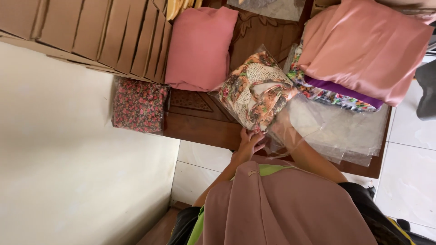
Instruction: Packaging folded clothes into plastic bags.
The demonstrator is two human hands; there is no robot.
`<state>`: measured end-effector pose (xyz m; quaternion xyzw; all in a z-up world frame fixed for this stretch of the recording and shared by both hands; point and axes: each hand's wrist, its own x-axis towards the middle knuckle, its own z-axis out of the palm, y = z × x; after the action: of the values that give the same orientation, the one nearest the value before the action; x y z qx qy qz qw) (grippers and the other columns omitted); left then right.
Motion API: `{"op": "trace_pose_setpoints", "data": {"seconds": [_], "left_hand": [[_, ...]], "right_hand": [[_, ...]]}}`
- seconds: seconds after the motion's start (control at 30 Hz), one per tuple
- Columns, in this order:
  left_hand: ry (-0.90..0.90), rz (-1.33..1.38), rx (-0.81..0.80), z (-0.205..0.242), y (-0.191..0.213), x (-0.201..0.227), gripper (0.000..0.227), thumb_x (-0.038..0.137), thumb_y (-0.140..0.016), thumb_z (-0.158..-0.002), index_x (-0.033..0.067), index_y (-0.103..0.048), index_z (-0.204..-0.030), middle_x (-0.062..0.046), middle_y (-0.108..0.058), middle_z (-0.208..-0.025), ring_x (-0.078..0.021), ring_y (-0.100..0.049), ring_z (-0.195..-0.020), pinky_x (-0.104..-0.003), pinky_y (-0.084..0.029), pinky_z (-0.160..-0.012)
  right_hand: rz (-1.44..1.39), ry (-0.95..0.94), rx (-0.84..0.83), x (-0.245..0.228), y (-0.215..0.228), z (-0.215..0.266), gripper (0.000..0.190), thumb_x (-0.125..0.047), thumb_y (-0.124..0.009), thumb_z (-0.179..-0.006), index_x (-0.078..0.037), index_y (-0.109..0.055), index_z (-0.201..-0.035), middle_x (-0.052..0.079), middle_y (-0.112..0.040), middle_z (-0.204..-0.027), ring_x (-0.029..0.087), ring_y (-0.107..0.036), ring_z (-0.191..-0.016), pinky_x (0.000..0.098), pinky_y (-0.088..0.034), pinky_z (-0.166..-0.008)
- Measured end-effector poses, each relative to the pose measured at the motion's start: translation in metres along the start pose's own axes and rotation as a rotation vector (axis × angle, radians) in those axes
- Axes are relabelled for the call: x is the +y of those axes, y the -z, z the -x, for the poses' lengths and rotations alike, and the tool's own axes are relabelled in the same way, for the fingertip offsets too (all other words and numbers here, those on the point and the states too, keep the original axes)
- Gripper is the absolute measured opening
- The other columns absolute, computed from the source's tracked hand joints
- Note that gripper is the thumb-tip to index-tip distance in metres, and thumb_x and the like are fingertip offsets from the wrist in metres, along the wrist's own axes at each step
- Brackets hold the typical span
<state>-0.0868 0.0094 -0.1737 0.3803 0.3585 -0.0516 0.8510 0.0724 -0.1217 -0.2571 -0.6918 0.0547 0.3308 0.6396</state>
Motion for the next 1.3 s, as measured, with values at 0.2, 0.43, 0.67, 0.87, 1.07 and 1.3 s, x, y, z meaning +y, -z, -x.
{"op": "trace_pose_setpoints", "data": {"seconds": [0.2, 0.43, 0.67, 0.87, 1.07, 1.3], "left_hand": [[-0.661, -0.679, 0.172, 0.014, -0.009, -0.046, 0.146, 0.055, -0.089, -0.07, 0.0046, 0.015, -0.16, -0.028, -0.004, -0.166, -0.0414, -0.014, -0.154, -0.062, -0.024, -0.122], [-1.165, -1.249, 0.141, 0.054, -0.069, -0.008, 0.13, 0.052, -0.09, -0.062, 0.0071, -0.015, -0.158, -0.028, -0.021, -0.158, -0.0451, -0.018, -0.151, -0.06, -0.016, -0.121], [-1.159, -1.191, 0.147, 0.077, -0.09, 0.031, 0.058, 0.01, -0.077, -0.088, 0.0131, -0.057, -0.142, 0.006, -0.074, -0.099, -0.0187, -0.063, -0.119, -0.047, -0.029, -0.107], [-1.232, -1.053, 0.12, 0.084, -0.083, 0.036, 0.047, 0.008, -0.078, -0.089, 0.0161, -0.063, -0.133, 0.008, -0.074, -0.098, -0.0159, -0.066, -0.109, -0.04, -0.031, -0.107], [-1.334, -1.103, 0.089, 0.092, -0.081, 0.053, 0.042, 0.011, -0.08, -0.089, 0.0166, -0.066, -0.127, 0.008, -0.073, -0.091, -0.0167, -0.065, -0.107, -0.04, -0.03, -0.106], [-1.359, -1.058, -0.139, 0.077, -0.061, 0.053, 0.033, 0.013, -0.081, -0.094, 0.0204, -0.07, -0.124, 0.009, -0.069, -0.084, -0.0115, -0.065, -0.1, -0.037, -0.03, -0.105]], "right_hand": [[0.139, -0.041, -0.029, -0.032, 0.018, 0.042, 0.019, -0.015, -0.06, -0.109, -0.001, -0.059, -0.121, 0.018, -0.062, -0.11, 0.034, -0.057, -0.093, 0.0403, -0.052, -0.082], [1.033, 1.205, -0.1, -0.108, -0.002, 0.056, 0.057, -0.015, -0.074, -0.087, -0.011, -0.055, -0.141, 0.011, -0.054, -0.148, 0.032, -0.05, -0.139, 0.0486, -0.039, -0.116], [0.505, 0.919, -0.422, -0.131, -0.011, 0.066, 0.061, -0.017, -0.069, -0.092, -0.008, -0.052, -0.15, 0.009, -0.049, -0.159, 0.027, -0.045, -0.152, 0.0434, -0.036, -0.13], [0.734, 1.194, -0.362, -0.053, -0.025, -0.021, 0.057, -0.017, -0.073, -0.09, -0.011, -0.053, -0.144, 0.009, -0.054, -0.145, 0.028, -0.051, -0.139, 0.0465, -0.039, -0.123], [1.102, 1.069, -0.243, -0.074, -0.06, -0.027, 0.036, -0.011, -0.058, -0.108, -0.007, -0.058, -0.143, 0.017, -0.058, -0.142, 0.032, -0.059, -0.126, 0.0437, -0.053, -0.107], [0.708, 0.974, -0.054, -0.104, -0.059, 0.026, 0.045, -0.019, -0.06, -0.102, -0.001, -0.052, -0.142, 0.025, -0.05, -0.148, 0.038, -0.054, -0.134, 0.0469, -0.052, -0.108]]}}
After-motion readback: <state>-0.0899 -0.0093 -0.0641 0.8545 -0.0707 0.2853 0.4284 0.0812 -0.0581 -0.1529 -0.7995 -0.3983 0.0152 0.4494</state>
